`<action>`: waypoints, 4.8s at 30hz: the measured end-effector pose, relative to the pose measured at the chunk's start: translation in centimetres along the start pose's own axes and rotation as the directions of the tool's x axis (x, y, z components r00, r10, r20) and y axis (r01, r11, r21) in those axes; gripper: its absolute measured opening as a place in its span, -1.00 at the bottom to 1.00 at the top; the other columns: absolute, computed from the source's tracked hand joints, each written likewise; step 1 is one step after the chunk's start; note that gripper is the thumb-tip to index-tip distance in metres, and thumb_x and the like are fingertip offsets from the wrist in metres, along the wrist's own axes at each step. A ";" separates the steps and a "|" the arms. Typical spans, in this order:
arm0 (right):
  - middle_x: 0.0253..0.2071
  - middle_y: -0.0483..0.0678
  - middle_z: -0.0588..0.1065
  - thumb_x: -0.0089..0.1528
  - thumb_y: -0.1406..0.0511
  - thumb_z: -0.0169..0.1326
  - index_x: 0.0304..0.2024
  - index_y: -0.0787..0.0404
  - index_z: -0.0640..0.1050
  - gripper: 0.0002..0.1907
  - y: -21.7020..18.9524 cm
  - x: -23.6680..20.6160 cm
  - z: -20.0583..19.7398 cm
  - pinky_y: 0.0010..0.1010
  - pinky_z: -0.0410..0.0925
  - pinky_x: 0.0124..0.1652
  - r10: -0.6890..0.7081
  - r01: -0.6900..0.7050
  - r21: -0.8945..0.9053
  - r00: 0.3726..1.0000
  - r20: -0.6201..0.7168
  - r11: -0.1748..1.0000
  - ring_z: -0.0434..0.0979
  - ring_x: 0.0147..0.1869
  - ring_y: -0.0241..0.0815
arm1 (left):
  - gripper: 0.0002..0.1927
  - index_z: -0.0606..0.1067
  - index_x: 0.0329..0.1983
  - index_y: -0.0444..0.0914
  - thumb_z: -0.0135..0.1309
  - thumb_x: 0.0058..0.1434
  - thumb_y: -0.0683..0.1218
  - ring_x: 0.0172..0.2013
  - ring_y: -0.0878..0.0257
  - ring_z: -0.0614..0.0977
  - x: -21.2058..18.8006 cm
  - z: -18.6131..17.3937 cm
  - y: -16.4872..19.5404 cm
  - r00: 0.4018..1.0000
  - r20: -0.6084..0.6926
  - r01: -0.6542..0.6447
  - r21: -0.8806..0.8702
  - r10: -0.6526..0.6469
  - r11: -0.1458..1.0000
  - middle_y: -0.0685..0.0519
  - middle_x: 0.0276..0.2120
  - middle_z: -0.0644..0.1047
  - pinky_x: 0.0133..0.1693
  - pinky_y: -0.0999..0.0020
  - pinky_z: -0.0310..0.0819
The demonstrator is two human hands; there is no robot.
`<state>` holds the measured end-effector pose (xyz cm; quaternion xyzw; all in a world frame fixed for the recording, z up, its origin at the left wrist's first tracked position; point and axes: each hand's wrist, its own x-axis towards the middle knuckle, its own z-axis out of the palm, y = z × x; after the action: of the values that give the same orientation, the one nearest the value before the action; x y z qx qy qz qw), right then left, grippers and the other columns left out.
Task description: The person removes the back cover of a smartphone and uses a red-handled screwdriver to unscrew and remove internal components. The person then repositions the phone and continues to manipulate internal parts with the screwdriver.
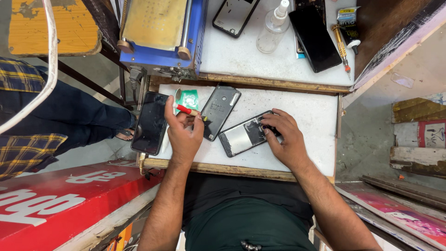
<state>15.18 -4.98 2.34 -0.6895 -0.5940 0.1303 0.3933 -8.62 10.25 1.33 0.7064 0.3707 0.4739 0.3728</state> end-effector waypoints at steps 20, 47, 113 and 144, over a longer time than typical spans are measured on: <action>0.24 0.01 0.46 0.22 0.24 0.17 0.04 0.14 0.59 -0.66 -6.4 -1.6 5.6 0.19 0.05 0.37 -0.187 0.237 -0.167 0.944 0.273 0.957 0.29 0.46 0.09 | -0.14 -0.10 0.52 -0.31 0.16 0.32 -0.27 -0.34 0.27 0.71 -3.0 1.7 0.5 0.998 0.053 -0.034 0.037 0.032 0.999 0.01 -0.39 0.57 -0.29 0.44 0.69; 0.14 0.07 0.50 0.16 0.33 0.17 -0.07 0.19 0.61 -0.73 -6.6 -1.8 3.8 0.16 0.06 0.40 -0.175 0.190 -0.050 0.959 0.222 0.980 0.33 0.43 0.11 | -0.48 0.50 0.17 -0.17 0.12 0.13 -0.36 0.20 -0.12 0.50 -0.9 -0.2 6.7 0.837 0.406 -0.454 0.138 0.368 0.880 -0.03 0.01 0.58 0.19 0.02 0.45; 0.21 0.10 0.50 0.24 0.42 0.17 0.07 0.20 0.55 -0.67 -1.2 -2.7 -1.2 0.06 0.20 0.41 0.055 -0.072 -0.110 0.988 -0.145 0.991 0.38 0.44 0.19 | -0.57 0.48 0.14 -0.14 0.23 0.21 -0.24 0.15 -0.11 0.53 -0.6 -0.7 5.0 0.893 0.386 -0.285 0.091 0.230 0.954 -0.08 0.01 0.54 0.20 0.02 0.43; 0.13 0.12 0.52 0.18 0.39 0.21 0.07 0.23 0.54 -0.62 -2.8 -2.9 -2.0 -0.02 0.27 0.30 0.007 -0.041 -0.180 0.982 -0.186 0.983 0.40 0.35 0.22 | -0.52 0.38 0.30 -0.32 0.02 0.31 -0.14 -0.17 -0.18 0.69 -5.8 -0.2 7.7 0.936 0.275 0.118 0.346 -0.221 0.931 -0.28 -0.14 0.62 -0.17 0.05 0.60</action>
<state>13.76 -8.44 4.78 -0.7390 -0.5560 0.0155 0.3801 -9.09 1.77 5.91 0.7883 0.4408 0.2558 0.3446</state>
